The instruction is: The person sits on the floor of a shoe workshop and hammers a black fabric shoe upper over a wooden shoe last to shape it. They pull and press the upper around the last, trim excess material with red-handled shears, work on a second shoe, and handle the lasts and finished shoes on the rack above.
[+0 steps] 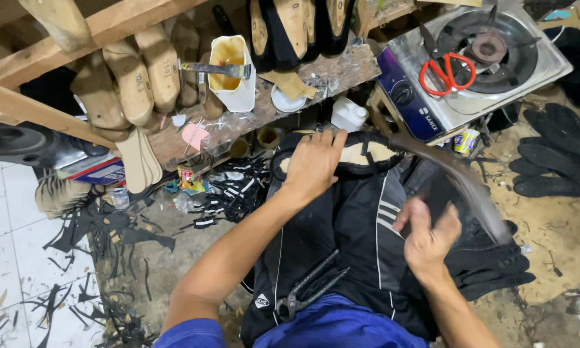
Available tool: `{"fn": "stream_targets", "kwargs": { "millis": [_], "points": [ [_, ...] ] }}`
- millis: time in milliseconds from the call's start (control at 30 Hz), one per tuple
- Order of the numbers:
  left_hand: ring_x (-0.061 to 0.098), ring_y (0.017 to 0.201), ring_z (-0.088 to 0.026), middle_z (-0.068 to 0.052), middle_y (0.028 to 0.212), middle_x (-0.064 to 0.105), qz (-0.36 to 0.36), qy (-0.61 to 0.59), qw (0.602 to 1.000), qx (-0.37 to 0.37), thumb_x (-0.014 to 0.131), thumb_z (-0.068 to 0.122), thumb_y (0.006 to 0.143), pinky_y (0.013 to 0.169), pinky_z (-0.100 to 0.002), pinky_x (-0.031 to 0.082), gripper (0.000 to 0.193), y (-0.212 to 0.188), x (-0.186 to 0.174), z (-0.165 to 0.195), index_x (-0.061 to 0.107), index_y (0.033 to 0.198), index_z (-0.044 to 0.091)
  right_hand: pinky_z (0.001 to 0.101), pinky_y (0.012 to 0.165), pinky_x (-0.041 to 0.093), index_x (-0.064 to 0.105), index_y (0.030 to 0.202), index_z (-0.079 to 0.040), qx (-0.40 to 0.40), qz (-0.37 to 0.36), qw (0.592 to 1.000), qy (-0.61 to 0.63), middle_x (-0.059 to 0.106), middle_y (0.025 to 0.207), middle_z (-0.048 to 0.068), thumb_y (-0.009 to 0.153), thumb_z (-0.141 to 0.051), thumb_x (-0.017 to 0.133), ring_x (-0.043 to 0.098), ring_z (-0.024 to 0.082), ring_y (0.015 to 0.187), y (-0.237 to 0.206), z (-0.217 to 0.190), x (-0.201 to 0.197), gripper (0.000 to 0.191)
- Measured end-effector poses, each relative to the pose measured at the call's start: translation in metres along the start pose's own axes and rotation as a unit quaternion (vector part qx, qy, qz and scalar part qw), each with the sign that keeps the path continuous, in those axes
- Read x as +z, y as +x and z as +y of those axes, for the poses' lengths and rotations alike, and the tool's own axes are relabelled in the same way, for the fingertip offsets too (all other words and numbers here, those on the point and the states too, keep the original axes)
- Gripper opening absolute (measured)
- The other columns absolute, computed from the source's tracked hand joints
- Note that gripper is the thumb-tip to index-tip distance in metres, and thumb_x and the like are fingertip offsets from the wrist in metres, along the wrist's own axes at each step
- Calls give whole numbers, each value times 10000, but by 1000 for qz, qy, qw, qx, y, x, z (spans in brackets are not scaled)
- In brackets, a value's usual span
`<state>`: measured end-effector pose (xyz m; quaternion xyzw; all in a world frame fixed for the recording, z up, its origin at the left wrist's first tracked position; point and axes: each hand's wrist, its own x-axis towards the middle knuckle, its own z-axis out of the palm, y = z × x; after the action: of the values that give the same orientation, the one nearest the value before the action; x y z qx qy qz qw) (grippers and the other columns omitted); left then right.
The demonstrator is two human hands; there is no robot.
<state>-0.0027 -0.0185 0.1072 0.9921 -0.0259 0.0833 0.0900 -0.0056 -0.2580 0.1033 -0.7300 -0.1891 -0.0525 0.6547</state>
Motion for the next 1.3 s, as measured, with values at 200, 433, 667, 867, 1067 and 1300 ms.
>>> {"fn": "stream_targets", "kwargs": {
  "millis": [200, 433, 667, 867, 1067, 1300],
  "points": [
    [636, 981, -316, -143, 1033, 622, 40, 20, 999, 7, 946, 254, 522, 798, -425, 490, 911, -2, 1, 4, 520, 1292, 22, 318, 419, 445, 587, 1015, 55, 152, -93, 974, -139, 581, 569, 30, 985, -184, 634, 546, 138, 436, 14, 5, 19, 245],
    [593, 1020, -301, -133, 1102, 585, 59, 1, 998, -10, 948, 260, 526, 784, -417, 478, 1045, -12, -7, 1, 452, 1416, 29, 338, 542, 431, 638, 1142, -18, 132, -257, 948, -136, 547, 549, 65, 944, -211, 559, 521, 155, 515, -30, 39, -58, 289],
    [578, 1043, -329, -136, 1098, 585, 45, -103, 994, -2, 934, 333, 587, 839, -467, 469, 1034, -34, -11, 22, 452, 1474, 104, 323, 682, 518, 656, 827, -55, 29, -384, 893, -232, 663, 788, 94, 931, -244, 590, 666, 261, 730, -54, 83, -137, 226],
    [600, 1099, -331, -110, 1147, 649, 109, -279, 954, -26, 804, 375, 833, 943, -453, 478, 507, -61, -10, 13, 680, 1238, 95, 301, 708, 529, 702, 935, 2, 41, -175, 959, -219, 724, 839, 113, 1013, -105, 620, 694, 182, 745, -23, 46, -82, 156],
    [649, 1076, -320, -123, 1121, 675, 212, -357, 891, -181, 687, 241, 970, 943, -401, 514, 305, -89, -3, -20, 695, 1201, 43, 255, 714, 546, 668, 1078, 37, 32, -167, 983, -69, 721, 870, 91, 1041, -117, 632, 670, 115, 762, 73, 7, 1, 162],
    [599, 1127, -323, -146, 1151, 660, 318, -370, 844, -224, 599, 99, 1004, 990, -408, 473, 174, -104, 27, 9, 716, 1089, 3, 412, 743, 555, 737, 1040, -34, -199, -330, 887, -255, 728, 990, 159, 902, -172, 737, 714, 327, 811, 188, 43, 147, 195]
  ]
}}
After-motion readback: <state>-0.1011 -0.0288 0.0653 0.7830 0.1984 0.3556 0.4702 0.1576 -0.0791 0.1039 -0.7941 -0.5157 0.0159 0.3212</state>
